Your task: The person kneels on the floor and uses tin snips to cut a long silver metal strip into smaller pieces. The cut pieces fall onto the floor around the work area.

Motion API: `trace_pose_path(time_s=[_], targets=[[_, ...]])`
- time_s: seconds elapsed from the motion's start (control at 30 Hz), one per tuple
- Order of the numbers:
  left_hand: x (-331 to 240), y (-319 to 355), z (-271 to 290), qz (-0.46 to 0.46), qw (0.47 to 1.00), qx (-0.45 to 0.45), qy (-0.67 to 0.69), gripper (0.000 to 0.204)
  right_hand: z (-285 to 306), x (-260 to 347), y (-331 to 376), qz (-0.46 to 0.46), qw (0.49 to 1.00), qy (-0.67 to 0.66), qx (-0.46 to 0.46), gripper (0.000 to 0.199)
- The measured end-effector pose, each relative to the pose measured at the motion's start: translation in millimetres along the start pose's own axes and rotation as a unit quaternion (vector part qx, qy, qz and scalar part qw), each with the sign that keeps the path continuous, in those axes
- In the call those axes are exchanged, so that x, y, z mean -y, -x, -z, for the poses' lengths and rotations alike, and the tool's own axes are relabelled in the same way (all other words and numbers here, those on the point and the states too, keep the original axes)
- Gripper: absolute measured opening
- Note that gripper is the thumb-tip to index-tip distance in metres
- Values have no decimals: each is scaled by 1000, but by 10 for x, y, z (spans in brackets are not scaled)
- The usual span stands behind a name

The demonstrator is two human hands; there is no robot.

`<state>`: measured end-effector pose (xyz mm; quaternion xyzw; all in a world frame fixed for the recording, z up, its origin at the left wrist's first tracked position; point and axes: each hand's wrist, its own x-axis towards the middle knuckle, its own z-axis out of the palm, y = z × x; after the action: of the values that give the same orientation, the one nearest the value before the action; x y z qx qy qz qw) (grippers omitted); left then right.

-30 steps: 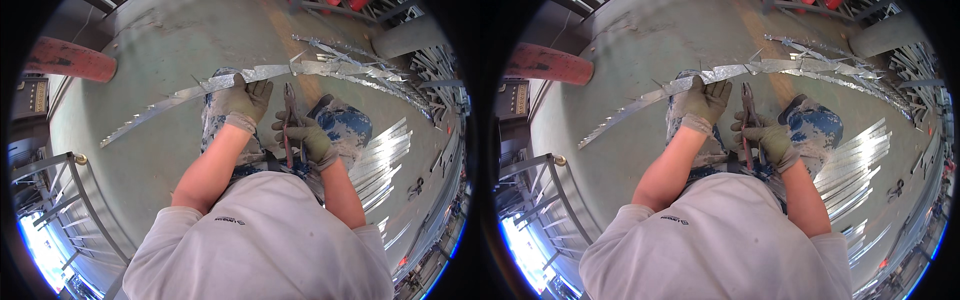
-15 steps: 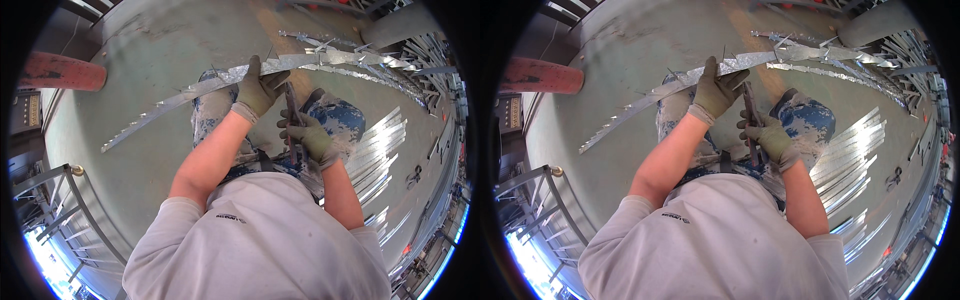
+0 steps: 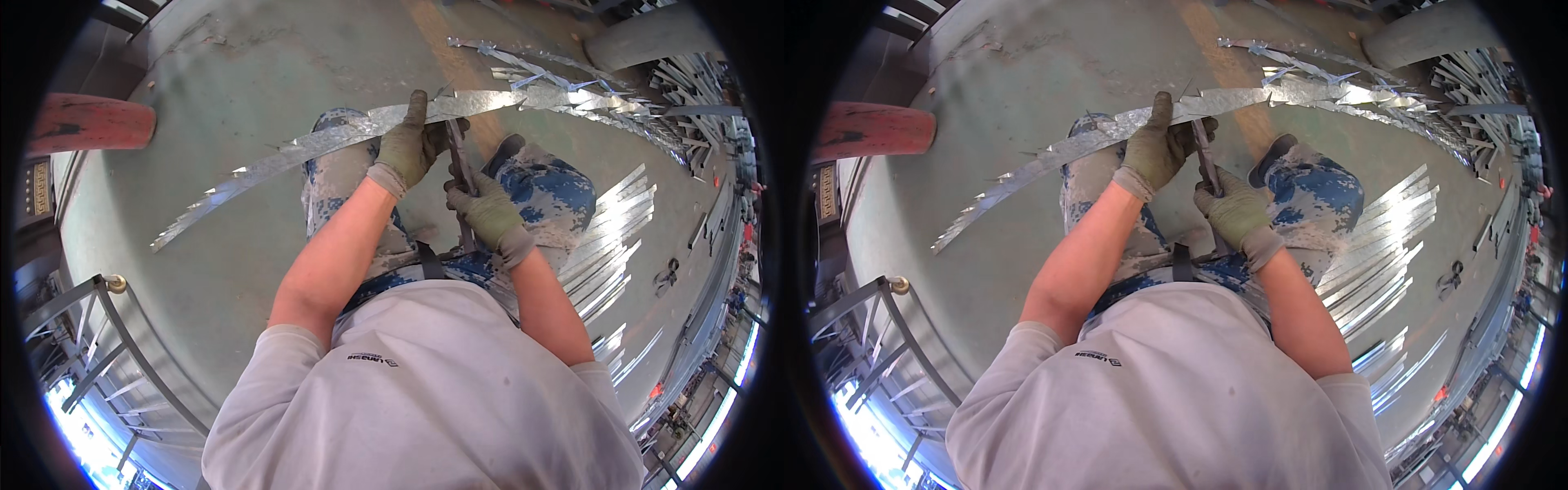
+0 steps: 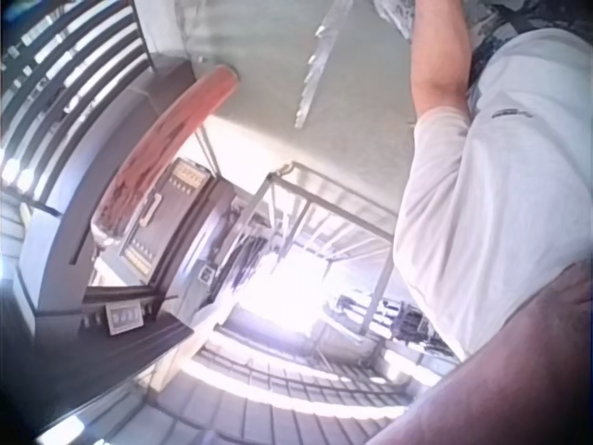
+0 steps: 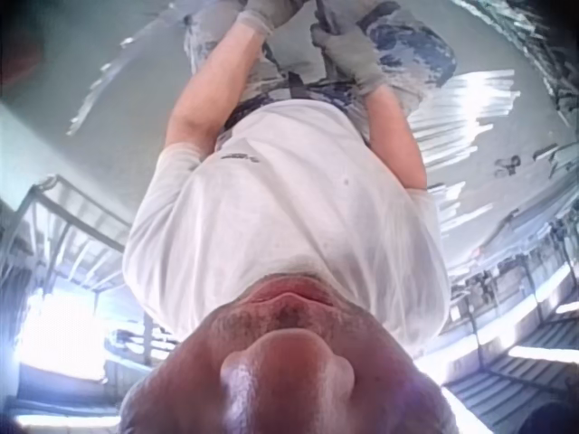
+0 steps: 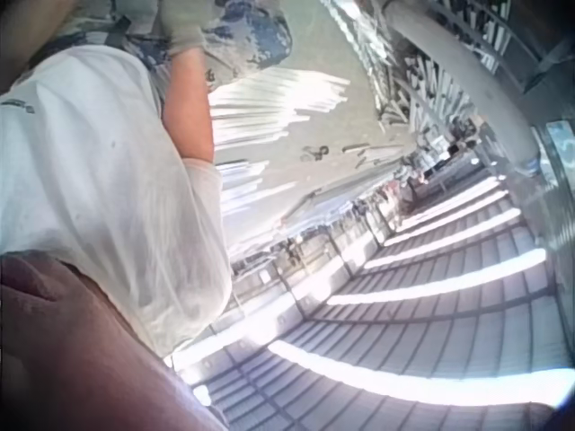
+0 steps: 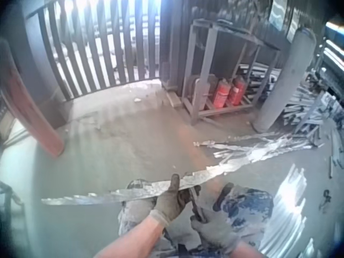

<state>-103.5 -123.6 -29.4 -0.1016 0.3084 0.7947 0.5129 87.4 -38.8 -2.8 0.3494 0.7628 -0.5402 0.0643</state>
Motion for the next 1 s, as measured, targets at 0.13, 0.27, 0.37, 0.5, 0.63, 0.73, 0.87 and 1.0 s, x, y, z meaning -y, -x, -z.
trace_pose_path(time_s=[0.13, 0.27, 0.37, 0.5, 0.63, 0.73, 0.87, 1.0], targets=[[-21, 20, -28, -23, 1000, 18, 11, 60, 2, 198, 32, -26, 999, 35, -3, 53], [-25, 13, -12, -18, 999, 34, 6, 57, -8, 341, 60, -55, 998, 1, 6, 52], [-27, 15, -17, -10, 1000, 28, 9, 56, -42, 209, -11, -21, 999, 40, -12, 52], [-4, 12, 2, -11, 999, 30, 26, 56, -94, 300, 24, -46, 999, 7, -19, 52], [-30, 43, 28, 3, 998, 51, 19, 56, -90, 621, 141, -102, 981, -164, 13, 50], [-47, 59, 4, 11, 999, 40, 22, 50, -57, 643, 153, -94, 973, -208, 36, 47], [-13, 15, 18, -10, 999, 28, 13, 48, -60, 556, 105, -101, 982, -156, 13, 43], [9, 1, 21, -16, 999, 37, 15, 48, -183, 539, 75, -105, 990, -90, -23, 39]])
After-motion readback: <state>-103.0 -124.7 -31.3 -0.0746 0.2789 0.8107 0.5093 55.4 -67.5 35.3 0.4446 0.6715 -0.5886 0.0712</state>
